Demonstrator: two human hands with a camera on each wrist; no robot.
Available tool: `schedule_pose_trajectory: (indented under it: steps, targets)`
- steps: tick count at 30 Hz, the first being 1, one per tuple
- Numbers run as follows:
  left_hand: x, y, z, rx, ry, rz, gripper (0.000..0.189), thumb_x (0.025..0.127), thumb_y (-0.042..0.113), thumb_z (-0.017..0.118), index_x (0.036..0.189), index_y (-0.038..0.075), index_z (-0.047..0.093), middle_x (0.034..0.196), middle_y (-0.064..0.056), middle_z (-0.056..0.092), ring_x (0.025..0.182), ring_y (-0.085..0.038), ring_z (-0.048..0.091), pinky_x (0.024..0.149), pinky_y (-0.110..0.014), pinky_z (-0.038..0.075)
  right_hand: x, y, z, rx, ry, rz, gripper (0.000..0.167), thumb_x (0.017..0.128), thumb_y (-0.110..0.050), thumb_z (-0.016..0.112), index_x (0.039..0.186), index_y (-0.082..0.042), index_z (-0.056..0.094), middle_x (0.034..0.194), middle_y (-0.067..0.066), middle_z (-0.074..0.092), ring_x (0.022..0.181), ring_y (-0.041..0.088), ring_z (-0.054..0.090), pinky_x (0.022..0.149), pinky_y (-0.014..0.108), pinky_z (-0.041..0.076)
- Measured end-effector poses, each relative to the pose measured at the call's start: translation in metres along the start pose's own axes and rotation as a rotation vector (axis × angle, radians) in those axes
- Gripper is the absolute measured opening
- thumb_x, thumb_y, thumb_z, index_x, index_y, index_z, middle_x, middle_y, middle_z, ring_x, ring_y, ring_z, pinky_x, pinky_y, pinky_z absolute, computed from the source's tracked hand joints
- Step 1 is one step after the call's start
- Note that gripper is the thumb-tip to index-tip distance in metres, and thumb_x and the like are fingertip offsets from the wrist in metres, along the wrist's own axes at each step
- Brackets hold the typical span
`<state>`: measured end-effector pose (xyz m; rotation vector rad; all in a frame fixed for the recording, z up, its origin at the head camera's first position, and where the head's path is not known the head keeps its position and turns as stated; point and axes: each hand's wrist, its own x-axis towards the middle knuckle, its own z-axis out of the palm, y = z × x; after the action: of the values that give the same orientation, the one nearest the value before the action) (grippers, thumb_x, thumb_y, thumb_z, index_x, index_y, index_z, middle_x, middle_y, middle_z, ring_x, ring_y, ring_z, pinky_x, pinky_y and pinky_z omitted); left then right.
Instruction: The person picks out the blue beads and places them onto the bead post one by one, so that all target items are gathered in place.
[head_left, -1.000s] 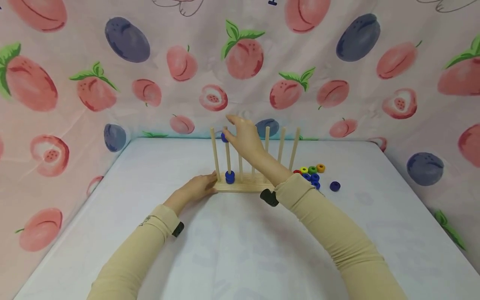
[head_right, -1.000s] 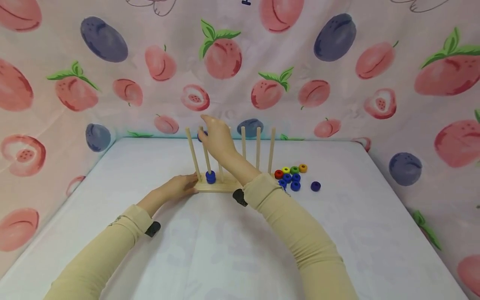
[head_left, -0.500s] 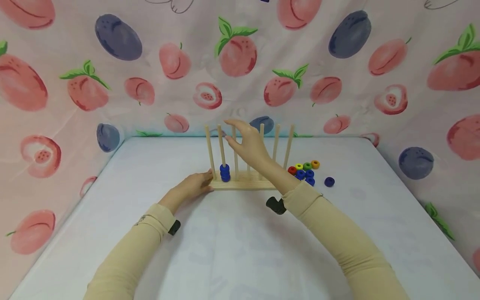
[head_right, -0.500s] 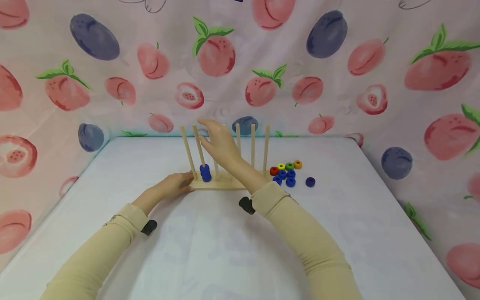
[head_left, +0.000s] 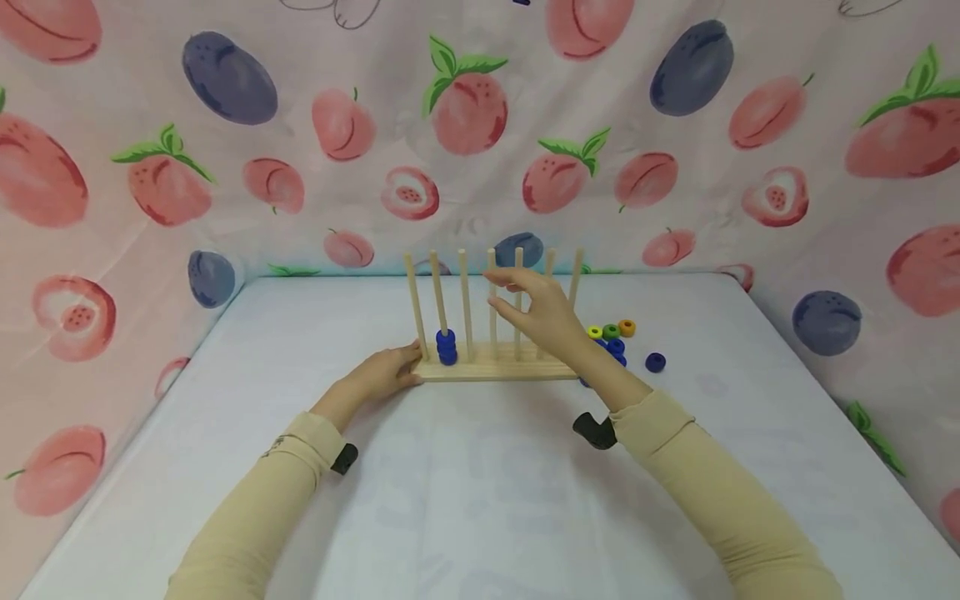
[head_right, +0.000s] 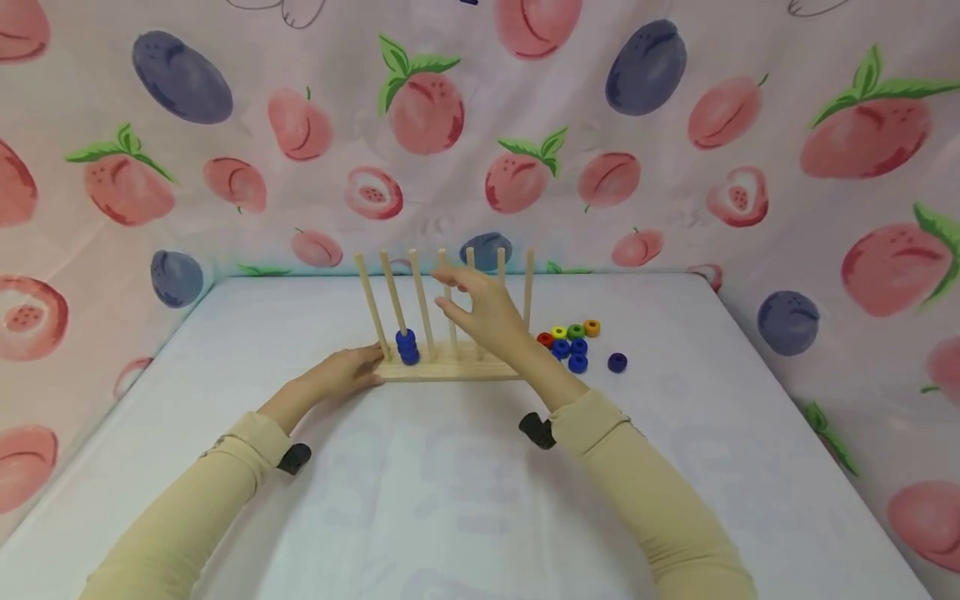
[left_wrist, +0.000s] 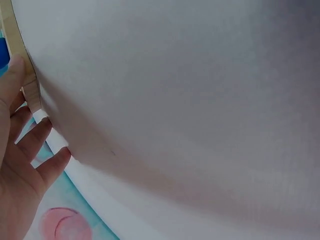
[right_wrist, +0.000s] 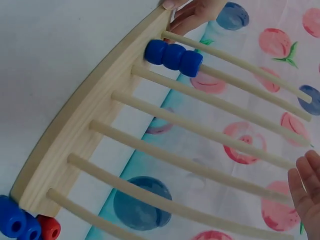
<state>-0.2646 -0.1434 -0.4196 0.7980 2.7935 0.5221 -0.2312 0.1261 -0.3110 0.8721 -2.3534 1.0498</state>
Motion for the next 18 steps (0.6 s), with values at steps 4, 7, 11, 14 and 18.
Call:
schedule_pose_trajectory:
  steps: [4,7,11,14,18]
  targets:
    - [0.001,0.001,-0.001,0.002,-0.008,0.004,0.058,0.094,0.024,0.059,0.14,-0.004,0.039,0.151,-0.018,0.03,0.134,-0.041,0.037,0.112,-0.051,0.032,-0.01,0.006,-0.009,-0.01,-0.008,-0.024,0.034,0.086,-0.005,0.067,0.118,0.003,0.061,0.117,0.018,0.065,0.105,0.029,0.062,0.09,0.04,0.054]
    - [0.001,0.001,-0.002,0.0,-0.017,0.001,0.058,0.094,0.024,0.058,0.14,-0.004,0.038,0.151,-0.018,0.029,0.134,-0.04,0.037,0.112,-0.051,0.031,-0.018,0.013,-0.015,-0.014,-0.013,-0.027,0.035,0.084,-0.005,0.069,0.117,0.003,0.062,0.115,0.018,0.066,0.102,0.029,0.064,0.088,0.041,0.055]
    - [0.0,-0.001,-0.004,0.008,-0.012,0.008,0.059,0.094,0.024,0.058,0.141,-0.005,0.037,0.151,-0.019,0.028,0.134,-0.041,0.036,0.112,-0.052,0.031,-0.027,0.024,-0.023,0.007,-0.035,0.001,0.033,0.083,-0.004,0.07,0.114,0.003,0.063,0.112,0.018,0.067,0.098,0.03,0.065,0.087,0.042,0.055]
    - [0.0,-0.002,-0.003,0.002,-0.014,0.015,0.059,0.094,0.023,0.058,0.141,-0.006,0.036,0.151,-0.02,0.028,0.134,-0.041,0.036,0.112,-0.052,0.031,-0.036,0.034,-0.028,0.021,-0.079,0.054,0.032,0.084,-0.006,0.069,0.114,0.002,0.063,0.113,0.018,0.067,0.099,0.029,0.065,0.087,0.042,0.055]
    - [0.0,-0.003,-0.001,-0.006,-0.024,0.019,0.06,0.094,0.023,0.059,0.141,-0.006,0.035,0.151,-0.021,0.028,0.135,-0.04,0.035,0.112,-0.052,0.031,-0.048,0.047,-0.033,0.03,-0.128,0.1,0.031,0.085,-0.006,0.068,0.114,0.002,0.063,0.115,0.018,0.066,0.1,0.029,0.064,0.088,0.043,0.054]
